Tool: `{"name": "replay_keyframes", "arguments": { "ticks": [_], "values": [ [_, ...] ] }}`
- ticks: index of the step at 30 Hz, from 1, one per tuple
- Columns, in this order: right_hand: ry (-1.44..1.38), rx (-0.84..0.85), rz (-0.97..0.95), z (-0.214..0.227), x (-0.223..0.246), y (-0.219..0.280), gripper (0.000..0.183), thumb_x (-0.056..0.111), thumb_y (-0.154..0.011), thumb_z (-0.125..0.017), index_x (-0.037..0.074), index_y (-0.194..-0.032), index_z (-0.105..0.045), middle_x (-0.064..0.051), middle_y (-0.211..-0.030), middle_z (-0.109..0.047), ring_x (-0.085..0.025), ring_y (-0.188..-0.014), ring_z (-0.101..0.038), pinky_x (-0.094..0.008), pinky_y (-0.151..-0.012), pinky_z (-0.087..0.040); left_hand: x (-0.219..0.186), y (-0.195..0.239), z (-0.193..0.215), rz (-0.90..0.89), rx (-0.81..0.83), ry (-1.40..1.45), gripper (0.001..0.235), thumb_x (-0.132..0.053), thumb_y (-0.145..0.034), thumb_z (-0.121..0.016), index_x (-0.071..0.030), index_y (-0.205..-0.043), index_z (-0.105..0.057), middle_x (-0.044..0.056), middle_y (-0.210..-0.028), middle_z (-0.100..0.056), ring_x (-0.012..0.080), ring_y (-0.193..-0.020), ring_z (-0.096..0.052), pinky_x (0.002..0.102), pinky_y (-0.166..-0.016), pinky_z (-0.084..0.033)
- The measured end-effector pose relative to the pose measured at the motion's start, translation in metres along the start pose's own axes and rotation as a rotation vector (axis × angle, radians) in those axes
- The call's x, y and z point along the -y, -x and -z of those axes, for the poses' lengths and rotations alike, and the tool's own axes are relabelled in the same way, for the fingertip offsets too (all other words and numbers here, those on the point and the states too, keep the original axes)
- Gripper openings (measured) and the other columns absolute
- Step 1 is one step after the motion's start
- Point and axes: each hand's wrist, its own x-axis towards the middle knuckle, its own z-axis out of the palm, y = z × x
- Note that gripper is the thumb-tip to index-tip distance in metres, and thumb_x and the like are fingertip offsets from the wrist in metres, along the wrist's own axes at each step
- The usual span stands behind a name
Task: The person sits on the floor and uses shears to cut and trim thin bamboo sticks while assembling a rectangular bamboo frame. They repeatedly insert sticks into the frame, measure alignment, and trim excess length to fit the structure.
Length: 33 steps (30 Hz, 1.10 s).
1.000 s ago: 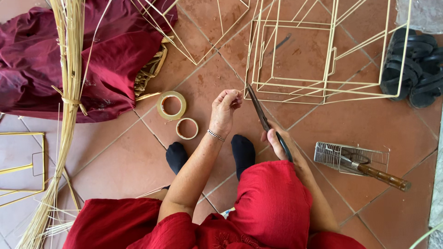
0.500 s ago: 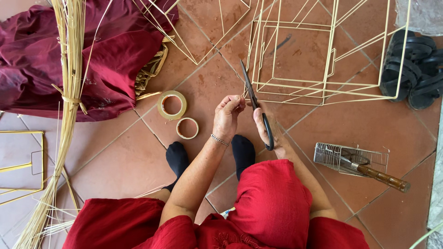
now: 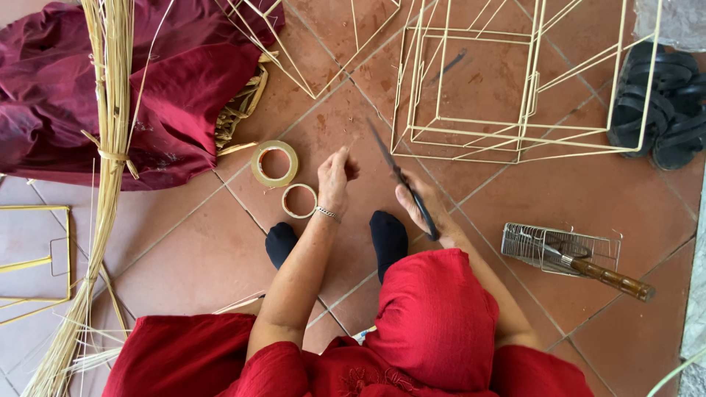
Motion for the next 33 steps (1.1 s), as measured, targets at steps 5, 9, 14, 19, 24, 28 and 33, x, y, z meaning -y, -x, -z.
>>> {"name": "replay_keyframes", "arguments": {
  "ticks": [5,9,14,19,24,28,33],
  "values": [
    [0.147,-0.112,-0.256,-0.005,-0.023,0.044,0.061,0.060,-0.094,-0.063,0.014,-0.135,-0.062,-0.010,-0.095,-0.073,-0.026,-0.093,-0.071,-0.040,-0.082,-0.054,-0.007,-0.010,0.005,-0.068,0.026,-0.331,0.027,-0.020,-0.093,-0.072,-0.005,-0.112,-0.060,0.004,-0.085,-0.066,0.0107,-0.073,-0.061,0.027,-0.067,-0.051],
    [0.338,-0.208,-0.402,-0.002,-0.052,0.070,0.060,0.050,-0.078,-0.081,0.019,-0.127,-0.066,-0.012,-0.090,-0.073,-0.033,-0.087,-0.071,-0.043,-0.081,-0.055,-0.037,0.002,-0.037,-0.199,0.152,-0.367,0.038,-0.025,-0.102,-0.064,-0.003,-0.132,-0.060,0.002,-0.101,-0.064,0.0087,-0.089,-0.057,0.026,-0.081,-0.050],
    [0.527,-0.407,-0.188,0.002,-0.097,0.091,0.059,0.022,-0.075,-0.080,0.016,-0.132,-0.065,-0.013,-0.088,-0.069,-0.035,-0.084,-0.069,-0.047,-0.077,-0.053,-0.084,0.030,-0.105,-0.307,0.386,-0.381,0.040,-0.031,-0.112,-0.053,-0.003,-0.139,-0.060,0.006,-0.120,-0.068,0.0126,-0.117,-0.058,0.029,-0.104,-0.047],
    [0.007,-0.414,-0.412,0.007,-0.123,0.108,0.053,0.029,-0.082,-0.083,0.010,-0.128,-0.066,-0.010,-0.083,-0.062,-0.023,-0.073,-0.059,-0.041,-0.066,-0.049,-0.103,0.040,-0.157,-0.377,0.456,-0.439,0.037,-0.026,-0.107,-0.056,-0.001,-0.134,-0.051,0.007,-0.116,-0.070,0.0143,-0.112,-0.066,0.029,-0.091,-0.054],
    [-0.315,-0.405,-0.219,0.019,-0.135,0.123,0.045,0.031,-0.099,-0.076,0.000,-0.130,-0.062,0.003,-0.093,-0.066,-0.004,-0.082,-0.060,-0.022,-0.071,-0.049,-0.104,0.029,-0.161,-0.369,0.422,-0.479,0.020,-0.011,-0.102,-0.054,-0.001,-0.119,-0.058,0.003,-0.086,-0.068,0.0112,-0.075,-0.067,0.025,-0.068,-0.056],
    [-0.567,-0.456,-0.378,0.022,-0.143,0.142,0.045,0.032,-0.097,-0.068,0.005,-0.132,-0.061,0.006,-0.079,-0.055,-0.002,-0.060,-0.046,-0.020,-0.049,-0.038,-0.107,0.008,-0.145,-0.365,0.494,-0.479,0.021,-0.006,-0.100,-0.056,0.000,-0.119,-0.059,0.000,-0.085,-0.059,0.0063,-0.070,-0.052,0.023,-0.062,-0.048],
    [-0.813,-0.533,-0.376,0.034,-0.136,0.173,0.043,0.030,-0.099,-0.062,0.006,-0.135,-0.058,0.004,-0.070,-0.048,-0.003,-0.052,-0.041,-0.018,-0.043,-0.032,-0.176,-0.051,-0.124,-0.349,0.508,-0.721,0.032,-0.006,-0.096,-0.059,-0.001,-0.126,-0.067,0.001,-0.094,-0.064,0.0093,-0.078,-0.055,0.024,-0.068,-0.050]
  ]
}}
